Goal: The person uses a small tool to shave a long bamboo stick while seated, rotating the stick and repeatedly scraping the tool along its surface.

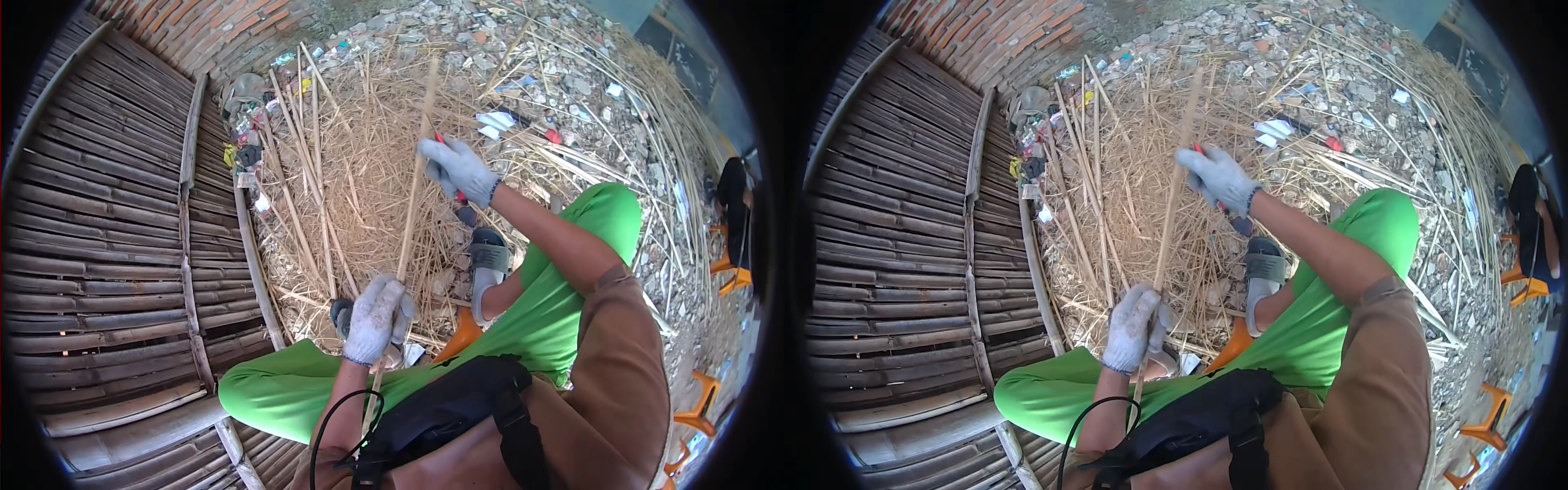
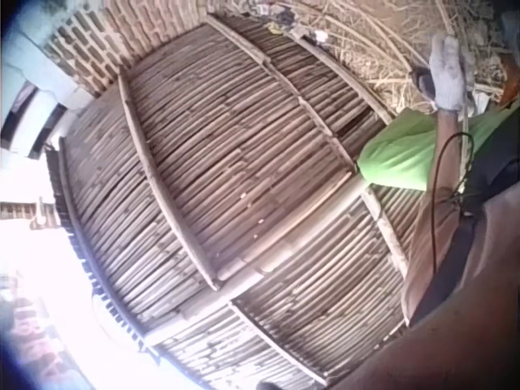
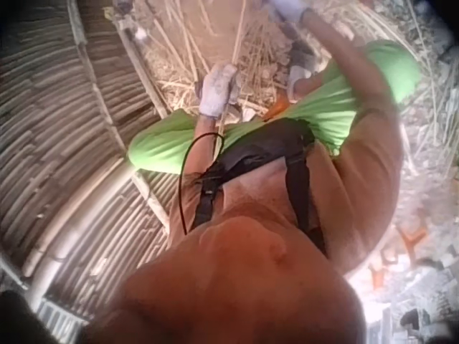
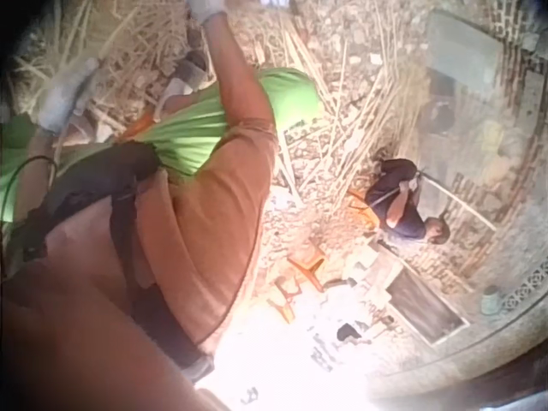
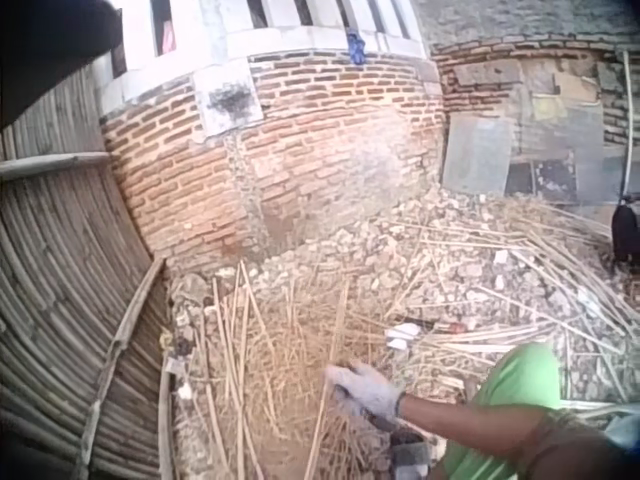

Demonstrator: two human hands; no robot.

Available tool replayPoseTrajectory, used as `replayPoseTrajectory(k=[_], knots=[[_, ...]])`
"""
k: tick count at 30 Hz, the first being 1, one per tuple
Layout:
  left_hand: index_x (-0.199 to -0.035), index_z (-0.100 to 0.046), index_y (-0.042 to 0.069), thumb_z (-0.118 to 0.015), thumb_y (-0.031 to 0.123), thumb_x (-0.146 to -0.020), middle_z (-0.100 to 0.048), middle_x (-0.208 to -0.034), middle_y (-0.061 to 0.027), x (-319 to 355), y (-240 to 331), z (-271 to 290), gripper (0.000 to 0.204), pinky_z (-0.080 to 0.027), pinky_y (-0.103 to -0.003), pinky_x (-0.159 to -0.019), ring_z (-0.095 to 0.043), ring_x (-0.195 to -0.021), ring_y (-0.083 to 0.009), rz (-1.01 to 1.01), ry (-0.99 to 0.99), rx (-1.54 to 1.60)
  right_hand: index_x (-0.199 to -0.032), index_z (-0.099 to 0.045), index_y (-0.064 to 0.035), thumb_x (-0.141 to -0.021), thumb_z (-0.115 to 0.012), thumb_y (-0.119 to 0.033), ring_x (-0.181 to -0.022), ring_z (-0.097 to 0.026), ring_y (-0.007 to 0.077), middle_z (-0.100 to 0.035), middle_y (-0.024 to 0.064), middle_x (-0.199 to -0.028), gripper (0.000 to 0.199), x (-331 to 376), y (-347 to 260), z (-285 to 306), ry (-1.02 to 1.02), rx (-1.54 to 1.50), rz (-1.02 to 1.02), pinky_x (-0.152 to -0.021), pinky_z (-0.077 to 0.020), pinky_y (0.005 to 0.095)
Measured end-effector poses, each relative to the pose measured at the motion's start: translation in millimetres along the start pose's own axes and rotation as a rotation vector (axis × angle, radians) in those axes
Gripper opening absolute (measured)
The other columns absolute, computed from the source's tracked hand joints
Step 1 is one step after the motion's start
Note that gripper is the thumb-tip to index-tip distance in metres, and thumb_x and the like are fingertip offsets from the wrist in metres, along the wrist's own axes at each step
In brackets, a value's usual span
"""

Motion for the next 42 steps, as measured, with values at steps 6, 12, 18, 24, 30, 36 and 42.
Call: replayPoseTrajectory(k=[6, 12, 18, 24, 30, 36, 42], knots=[[-0.129, -0.061, -0.002, -0.062, 0.035, -0.112, -0.073, -0.086, -0.0120, 1.6, -5.0, -4.6, 0.040, -0.052, -0.029, -0.049, -0.061, -0.052, -0.0165, 0.088, -0.178, 0.128, -0.097, -0.062, -0.0044, -0.102, -0.076, -0.046, -0.044, -0.056, 0.0124, -0.065, 0.0047, -0.072, 0.044, 0.9, 6.2, 14.2, -0.017, -0.057, -0.049, -0.040, -0.0449, 0.0288], [-0.133, -0.061, -0.004, -0.064, 0.036, -0.111, -0.073, -0.088, -0.0124, -10.2, -12.7, -13.7, 0.045, -0.053, -0.029, -0.050, -0.063, -0.055, -0.0162, 0.038, -0.122, 0.233, -0.095, -0.063, -0.0071, -0.104, -0.074, -0.046, -0.046, -0.056, 0.0096, -0.065, 0.0017, -0.072, 0.041, 40.6, 26.7, -24.5, -0.397, 0.024, -0.161, -0.041, -0.0444, 0.0285], [-0.129, -0.066, -0.002, -0.063, 0.034, -0.112, -0.071, -0.084, -0.0070, -21.5, -19.9, -18.0, 0.040, -0.045, -0.025, -0.046, -0.060, -0.056, -0.0122, 0.008, -0.034, 0.202, -0.108, -0.064, -0.0073, -0.104, -0.074, -0.047, -0.048, -0.054, 0.0067, -0.064, 0.0006, -0.075, 0.041, 50.0, 24.5, -32.9, -0.472, 0.087, -0.206, -0.042, -0.0423, 0.0255], [-0.126, -0.067, 0.000, -0.058, 0.034, -0.115, -0.072, -0.082, -0.0072, -21.6, -18.1, -19.5, 0.037, -0.047, -0.026, -0.051, -0.060, -0.058, -0.0109, 0.014, -0.024, 0.129, -0.117, -0.067, -0.0051, -0.104, -0.074, -0.046, -0.048, -0.054, 0.0065, -0.065, 0.0009, -0.077, 0.043, 47.4, 24.2, -30.1, -0.493, 0.127, -0.230, -0.043, -0.0421, 0.0248], [-0.132, -0.065, -0.003, -0.061, 0.031, -0.108, -0.073, -0.090, -0.0097, -25.9, -25.2, -13.7, 0.041, -0.049, -0.030, -0.050, -0.062, -0.058, -0.0163, 0.053, -0.156, 0.483, -0.113, -0.067, -0.0051, -0.104, -0.074, -0.041, -0.046, -0.054, 0.0056, -0.068, 0.0026, -0.077, 0.037, 44.2, 19.4, -24.2, -0.497, -0.006, -0.204, -0.041, -0.0419, 0.0237], [-0.142, -0.061, -0.004, -0.060, 0.025, -0.101, -0.072, -0.099, -0.0145, -29.9, -34.5, -10.1, 0.051, -0.053, -0.033, -0.054, -0.066, -0.064, -0.0210, 0.102, -0.253, 0.643, -0.122, -0.066, -0.0023, -0.110, -0.067, -0.032, -0.048, -0.052, 0.0066, -0.068, 0.0043, -0.080, 0.032, 41.1, 19.1, -16.0, -0.538, -0.022, -0.193, -0.042, -0.0396, 0.0241], [-0.144, -0.061, -0.004, -0.060, 0.024, -0.100, -0.073, -0.105, -0.0148, -26.2, -33.2, -9.4, 0.052, -0.053, -0.033, -0.059, -0.065, -0.068, -0.0195, 0.108, -0.300, 0.730, -0.120, -0.067, -0.0022, -0.109, -0.068, -0.031, -0.047, -0.052, 0.0066, -0.067, 0.0043, -0.078, 0.031, 37.4, 21.1, -15.5, -0.546, -0.020, -0.181, -0.042, -0.0394, 0.0243]])
Point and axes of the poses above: each hand's wrist, its own x-axis away from the middle knuckle, its own z-axis out of the back of the hand, y = z × x, the point moved 1 cm from there along -x, towards the middle knuckle
